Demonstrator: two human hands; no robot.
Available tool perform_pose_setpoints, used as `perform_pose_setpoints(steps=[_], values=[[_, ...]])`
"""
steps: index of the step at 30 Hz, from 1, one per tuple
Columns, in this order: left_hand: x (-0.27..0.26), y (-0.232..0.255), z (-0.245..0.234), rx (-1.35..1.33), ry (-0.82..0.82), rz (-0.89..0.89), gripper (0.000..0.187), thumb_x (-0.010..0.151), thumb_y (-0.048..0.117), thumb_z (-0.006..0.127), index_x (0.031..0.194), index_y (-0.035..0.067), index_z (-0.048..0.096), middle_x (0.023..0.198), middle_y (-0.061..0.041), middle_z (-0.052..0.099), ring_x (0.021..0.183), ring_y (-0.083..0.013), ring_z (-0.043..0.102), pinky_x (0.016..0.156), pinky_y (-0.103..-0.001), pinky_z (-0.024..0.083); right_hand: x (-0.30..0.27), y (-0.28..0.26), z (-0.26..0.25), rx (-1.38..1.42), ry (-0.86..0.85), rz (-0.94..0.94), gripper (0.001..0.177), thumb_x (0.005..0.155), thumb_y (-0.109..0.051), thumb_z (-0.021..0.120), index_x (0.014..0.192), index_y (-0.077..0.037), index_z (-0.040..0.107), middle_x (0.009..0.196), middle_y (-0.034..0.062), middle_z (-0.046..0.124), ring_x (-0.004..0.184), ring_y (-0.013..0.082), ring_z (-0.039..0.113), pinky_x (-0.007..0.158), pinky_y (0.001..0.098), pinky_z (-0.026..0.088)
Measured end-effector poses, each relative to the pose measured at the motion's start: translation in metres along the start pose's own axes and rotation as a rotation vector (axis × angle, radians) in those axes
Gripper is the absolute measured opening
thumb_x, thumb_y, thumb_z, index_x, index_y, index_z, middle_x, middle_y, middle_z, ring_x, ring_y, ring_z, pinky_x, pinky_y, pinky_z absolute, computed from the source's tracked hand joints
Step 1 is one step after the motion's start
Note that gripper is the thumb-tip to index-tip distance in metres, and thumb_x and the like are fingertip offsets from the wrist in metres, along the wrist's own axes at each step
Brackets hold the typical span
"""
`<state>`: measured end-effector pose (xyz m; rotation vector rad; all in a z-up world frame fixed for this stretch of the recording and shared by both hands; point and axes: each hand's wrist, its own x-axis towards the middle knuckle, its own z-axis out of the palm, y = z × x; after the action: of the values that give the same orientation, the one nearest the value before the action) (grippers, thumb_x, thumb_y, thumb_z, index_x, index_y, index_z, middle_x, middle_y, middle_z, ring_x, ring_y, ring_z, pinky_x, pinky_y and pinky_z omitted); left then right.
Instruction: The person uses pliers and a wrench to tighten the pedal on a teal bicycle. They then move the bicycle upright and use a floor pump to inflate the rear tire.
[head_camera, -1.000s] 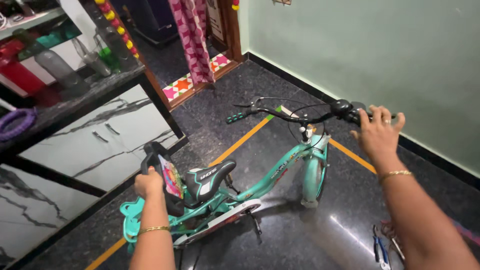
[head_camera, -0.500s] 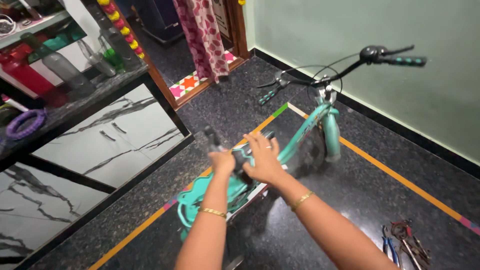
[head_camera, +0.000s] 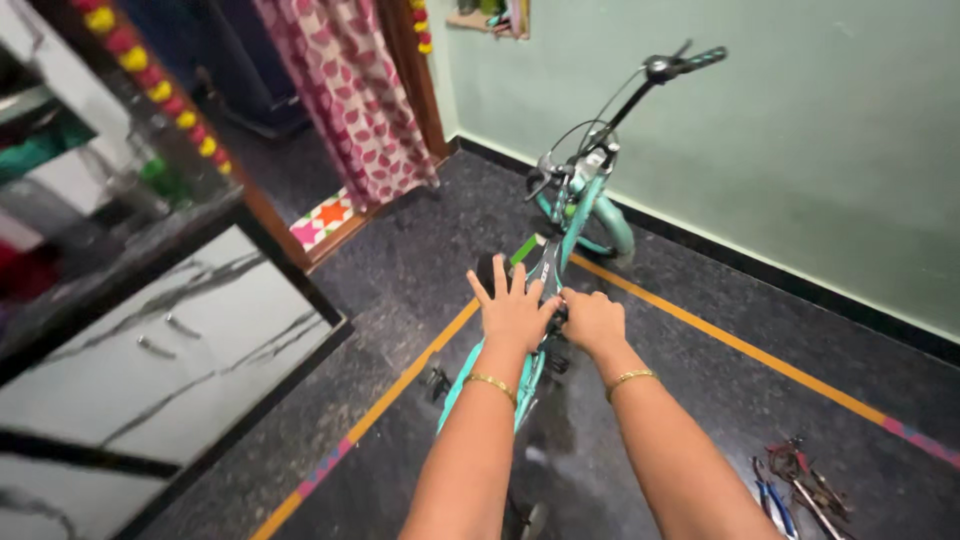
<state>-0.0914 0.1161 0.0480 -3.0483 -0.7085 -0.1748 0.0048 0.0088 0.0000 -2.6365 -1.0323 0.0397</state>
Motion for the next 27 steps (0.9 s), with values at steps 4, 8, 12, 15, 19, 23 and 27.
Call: perform_pose_setpoints(steps=[4, 8, 12, 15, 19, 23, 27], values=[[0.019, -0.016, -0.004, 0.127, -0.172, 0.152, 0.069, 0.092, 0.070, 0.047, 0.141, 0.021, 0.053, 0.151, -0.009, 0.046, 0.157, -0.0321, 0.012, 0.119, -0.073, -0.003, 0.007, -0.003, -0.005, -0.060, 0.024, 0.027, 0.029, 0.077, -0.038, 0.077, 0.103, -0.025, 0.076, 0.097, 0.0020, 0.076, 0.099, 0.0274, 0.069, 0.080, 0.0494, 0.055], [0.048, -0.051, 0.020, 0.124, 0.039, 0.299, 0.070, 0.089, 0.069, 0.050, 0.138, 0.019, 0.054, 0.141, -0.012, 0.053, 0.149, -0.0304, 0.025, 0.117, -0.070, 0.003, 0.034, -0.012, -0.009, -0.083, -0.027, -0.054, 0.036, 0.075, -0.051, 0.080, 0.097, -0.023, 0.077, 0.093, 0.0040, 0.075, 0.093, 0.0277, 0.070, 0.077, 0.0436, 0.057], [0.065, -0.071, 0.039, 0.091, 0.044, 0.334, 0.062, 0.092, 0.062, 0.054, 0.134, 0.017, 0.055, 0.133, -0.011, 0.056, 0.142, -0.0303, 0.036, 0.116, -0.072, 0.007, 0.055, -0.016, -0.011, -0.080, -0.014, -0.073, 0.039, 0.066, -0.051, 0.085, 0.095, -0.025, 0.078, 0.092, 0.0022, 0.074, 0.093, 0.0266, 0.070, 0.077, 0.0427, 0.056], [0.076, -0.076, 0.042, 0.071, 0.031, 0.371, 0.054, 0.095, 0.057, 0.055, 0.133, 0.020, 0.056, 0.128, -0.010, 0.058, 0.133, -0.0310, 0.043, 0.113, -0.073, 0.013, 0.068, -0.016, -0.014, -0.102, -0.069, -0.043, 0.036, 0.067, -0.050, 0.085, 0.094, -0.026, 0.078, 0.093, 0.0012, 0.074, 0.095, 0.0260, 0.069, 0.078, 0.0441, 0.055], [0.089, -0.082, 0.033, -0.040, 0.065, 0.401, 0.044, 0.094, 0.056, 0.057, 0.124, 0.024, 0.061, 0.121, -0.005, 0.061, 0.124, -0.0285, 0.050, 0.110, -0.071, 0.023, 0.084, -0.019, -0.015, -0.119, -0.073, 0.030, 0.034, 0.066, -0.050, 0.086, 0.092, -0.030, 0.079, 0.093, 0.0003, 0.074, 0.103, 0.0260, 0.066, 0.081, 0.0454, 0.051], [0.098, -0.088, 0.019, -0.045, -0.012, 0.387, 0.047, 0.087, 0.060, 0.063, 0.112, 0.020, 0.065, 0.116, -0.003, 0.063, 0.119, -0.0275, 0.053, 0.101, -0.071, 0.026, 0.088, -0.027, -0.004, -0.143, -0.045, 0.074, 0.038, 0.060, -0.050, 0.089, 0.092, -0.032, 0.080, 0.095, -0.0001, 0.074, 0.108, 0.0264, 0.063, 0.081, 0.0441, 0.048], [0.110, -0.100, 0.015, -0.040, -0.044, 0.405, 0.045, 0.086, 0.059, 0.064, 0.111, 0.022, 0.066, 0.114, 0.000, 0.065, 0.120, -0.0230, 0.054, 0.104, -0.068, 0.029, 0.098, -0.038, 0.004, -0.143, 0.023, 0.116, 0.040, 0.059, -0.048, 0.090, 0.091, -0.027, 0.079, 0.098, -0.0010, 0.072, 0.109, 0.0267, 0.061, 0.084, 0.0432, 0.048]])
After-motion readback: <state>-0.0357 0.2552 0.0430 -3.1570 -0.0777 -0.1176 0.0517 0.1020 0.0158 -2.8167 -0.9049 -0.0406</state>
